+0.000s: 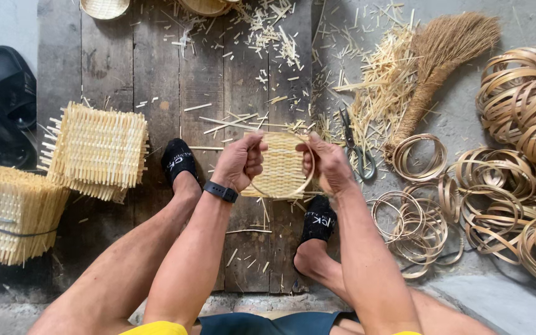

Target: The person sits on the floor assembling small woven bamboo baskets. They trim bamboo strips with scissors, fit a woven square panel into a round bamboo rim, press the panel edges into place, and toss finished baskets onto a pile of completed baskets.

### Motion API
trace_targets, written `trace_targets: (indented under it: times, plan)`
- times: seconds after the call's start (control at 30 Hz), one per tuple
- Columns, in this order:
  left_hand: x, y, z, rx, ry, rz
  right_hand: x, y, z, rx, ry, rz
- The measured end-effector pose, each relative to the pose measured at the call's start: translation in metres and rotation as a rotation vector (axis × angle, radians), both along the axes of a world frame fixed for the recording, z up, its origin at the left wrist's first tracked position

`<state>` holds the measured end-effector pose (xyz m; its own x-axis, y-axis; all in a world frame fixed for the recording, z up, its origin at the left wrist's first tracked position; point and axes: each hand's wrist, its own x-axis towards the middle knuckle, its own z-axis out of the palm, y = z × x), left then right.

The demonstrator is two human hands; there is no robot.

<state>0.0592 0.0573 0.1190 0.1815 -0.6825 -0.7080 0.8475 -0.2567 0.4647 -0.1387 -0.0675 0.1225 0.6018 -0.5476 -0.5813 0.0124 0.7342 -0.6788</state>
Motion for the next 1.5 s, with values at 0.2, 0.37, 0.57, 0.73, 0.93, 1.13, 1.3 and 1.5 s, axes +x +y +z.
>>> trace_targets:
  times: [0.2,0.37,0.57,0.73,0.93,1.13,1.3,1.5]
  plan:
    - [-0.009,0.015,-0.061,0.098,-0.349,0.185,-0.010,0.007,-0.044,-0.468,0.484,0.158]
    - [-0.012,0.030,-0.104,0.378,-1.194,-0.106,0.001,0.019,-0.092,-0.594,0.713,0.161]
    - [-0.010,0.033,-0.103,0.459,-1.238,-0.278,-0.001,0.031,-0.116,-0.790,0.891,0.162]
    - [-0.010,0.031,-0.103,0.447,-1.241,-0.267,-0.006,0.031,-0.125,-0.796,0.856,0.122]
    - [0.000,0.024,-0.107,0.485,-1.184,-0.306,-0.003,0.029,-0.126,-0.738,0.886,0.180]
    - [0.006,0.019,-0.102,0.544,-1.015,-0.322,0.000,0.027,-0.128,-0.725,0.932,0.194]
    - [0.010,0.017,-0.108,0.554,-1.084,-0.339,0.000,0.023,-0.134,-0.833,0.926,0.191]
    - [0.008,0.011,-0.111,0.613,-1.120,-0.357,0.002,0.022,-0.127,-0.828,0.865,0.163]
